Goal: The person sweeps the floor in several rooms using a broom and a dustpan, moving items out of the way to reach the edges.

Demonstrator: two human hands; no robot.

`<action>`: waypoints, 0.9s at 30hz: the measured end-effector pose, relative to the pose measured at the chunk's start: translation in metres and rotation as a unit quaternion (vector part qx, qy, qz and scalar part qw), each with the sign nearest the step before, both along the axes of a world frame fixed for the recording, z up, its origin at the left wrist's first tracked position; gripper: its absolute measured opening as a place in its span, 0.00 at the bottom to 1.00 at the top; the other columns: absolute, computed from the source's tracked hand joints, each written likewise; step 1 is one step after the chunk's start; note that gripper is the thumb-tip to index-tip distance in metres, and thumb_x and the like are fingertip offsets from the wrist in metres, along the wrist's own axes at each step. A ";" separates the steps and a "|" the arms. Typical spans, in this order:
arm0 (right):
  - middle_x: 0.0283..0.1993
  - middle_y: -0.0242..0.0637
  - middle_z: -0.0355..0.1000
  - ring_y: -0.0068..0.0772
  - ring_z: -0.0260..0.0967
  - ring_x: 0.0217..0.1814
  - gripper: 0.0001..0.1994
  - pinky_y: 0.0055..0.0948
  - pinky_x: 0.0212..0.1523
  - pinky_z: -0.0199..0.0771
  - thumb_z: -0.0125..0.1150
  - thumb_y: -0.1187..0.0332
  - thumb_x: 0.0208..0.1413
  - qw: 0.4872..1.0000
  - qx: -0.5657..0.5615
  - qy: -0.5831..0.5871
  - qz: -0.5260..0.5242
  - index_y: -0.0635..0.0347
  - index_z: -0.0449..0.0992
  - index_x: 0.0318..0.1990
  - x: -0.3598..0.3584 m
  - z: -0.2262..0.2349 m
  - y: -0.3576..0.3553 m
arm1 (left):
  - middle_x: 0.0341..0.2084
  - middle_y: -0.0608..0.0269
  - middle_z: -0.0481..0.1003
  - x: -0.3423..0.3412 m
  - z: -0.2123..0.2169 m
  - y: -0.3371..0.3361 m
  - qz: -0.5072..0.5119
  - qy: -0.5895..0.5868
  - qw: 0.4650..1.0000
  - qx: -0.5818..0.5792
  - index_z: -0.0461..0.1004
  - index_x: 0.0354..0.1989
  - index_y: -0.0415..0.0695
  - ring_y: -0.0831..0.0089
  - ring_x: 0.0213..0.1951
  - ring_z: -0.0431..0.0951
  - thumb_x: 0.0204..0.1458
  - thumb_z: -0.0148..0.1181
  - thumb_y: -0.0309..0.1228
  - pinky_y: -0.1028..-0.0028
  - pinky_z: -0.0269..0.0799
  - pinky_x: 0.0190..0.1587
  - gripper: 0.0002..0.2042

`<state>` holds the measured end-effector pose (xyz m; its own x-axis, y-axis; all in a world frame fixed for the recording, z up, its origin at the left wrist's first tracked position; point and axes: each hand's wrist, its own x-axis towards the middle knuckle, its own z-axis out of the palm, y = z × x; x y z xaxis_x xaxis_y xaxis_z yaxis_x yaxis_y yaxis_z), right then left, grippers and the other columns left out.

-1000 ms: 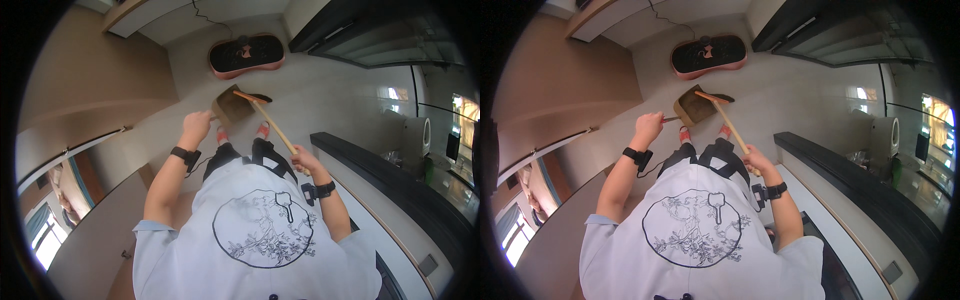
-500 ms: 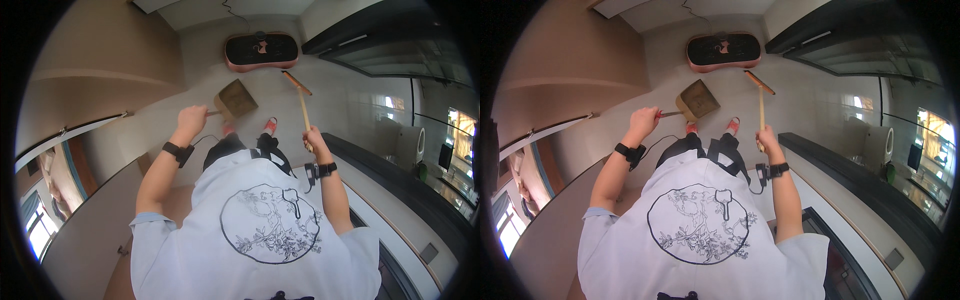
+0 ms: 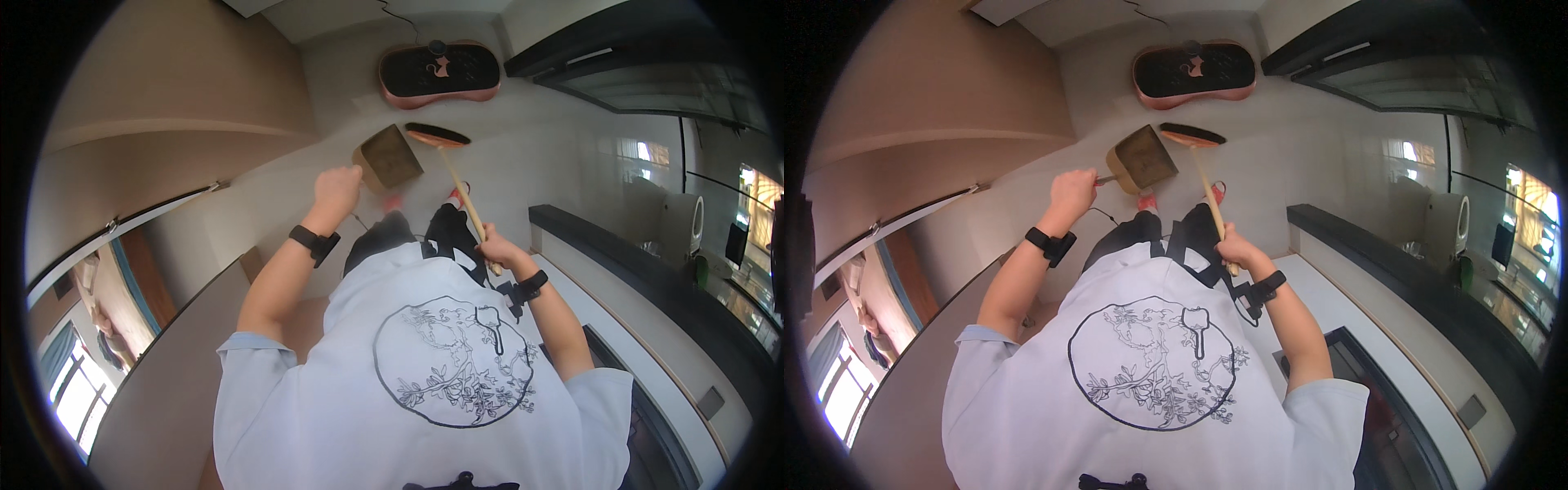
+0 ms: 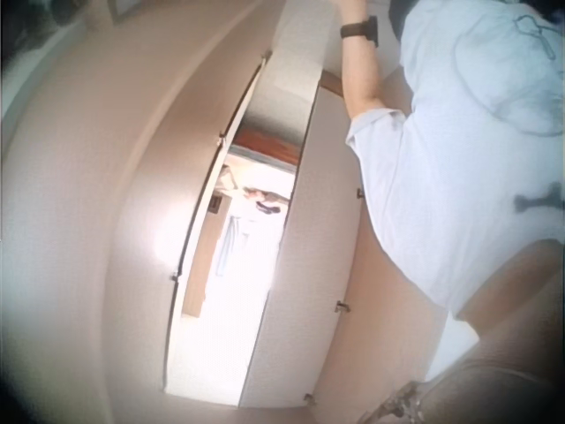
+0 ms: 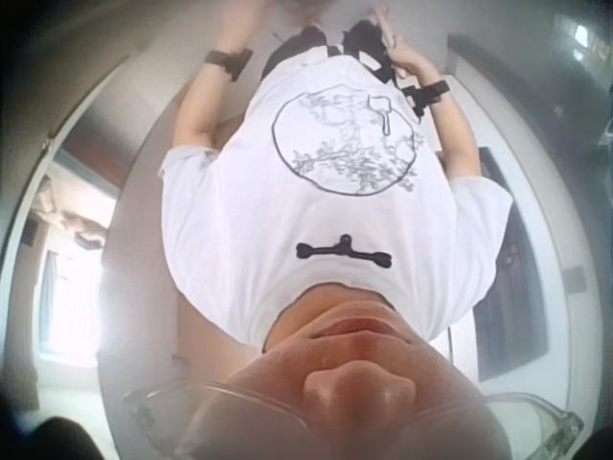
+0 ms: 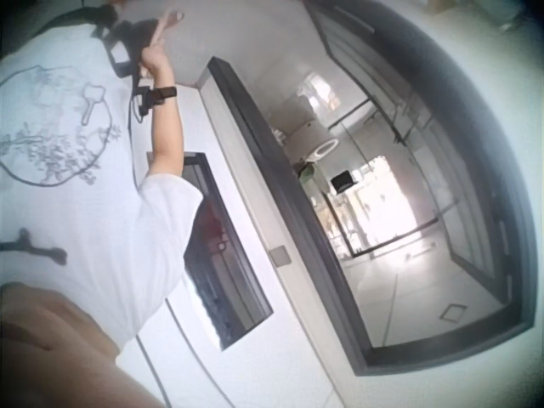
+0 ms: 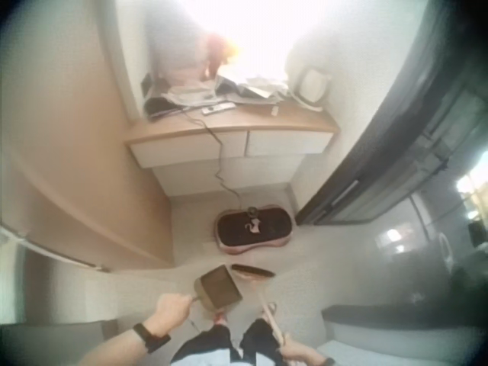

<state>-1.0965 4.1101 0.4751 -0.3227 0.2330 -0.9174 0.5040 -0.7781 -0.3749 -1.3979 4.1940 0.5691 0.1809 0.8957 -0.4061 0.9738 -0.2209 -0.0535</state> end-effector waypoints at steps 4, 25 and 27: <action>0.19 0.34 0.58 0.22 0.55 0.11 0.25 0.22 0.10 0.56 0.47 0.76 0.43 0.998 -0.004 0.064 -0.025 0.60 0.47 0.50 0.006 0.025 0.002 | 0.16 0.56 0.70 0.003 -0.008 0.012 -0.025 -0.012 1.000 0.002 0.68 0.19 0.43 0.60 0.23 0.72 0.36 0.49 0.25 0.66 0.66 0.25 0.02; 0.14 0.31 0.55 0.18 0.51 0.08 0.08 0.20 0.06 0.53 0.46 0.78 0.41 0.938 -0.046 0.002 -0.345 0.59 0.55 0.30 0.050 -0.018 0.047 | 0.15 0.55 0.69 -0.045 0.041 -0.019 0.010 0.037 0.999 0.007 0.68 0.22 0.45 0.60 0.20 0.70 0.38 0.50 0.28 0.66 0.65 0.22 0.03; 0.14 0.31 0.55 0.19 0.52 0.09 0.10 0.21 0.07 0.53 0.46 0.78 0.41 0.948 -0.036 -0.007 -0.317 0.60 0.54 0.31 0.049 -0.025 0.044 | 0.15 0.55 0.69 -0.037 0.032 -0.016 -0.004 0.020 1.000 0.018 0.68 0.22 0.45 0.60 0.20 0.70 0.38 0.50 0.28 0.66 0.65 0.21 0.03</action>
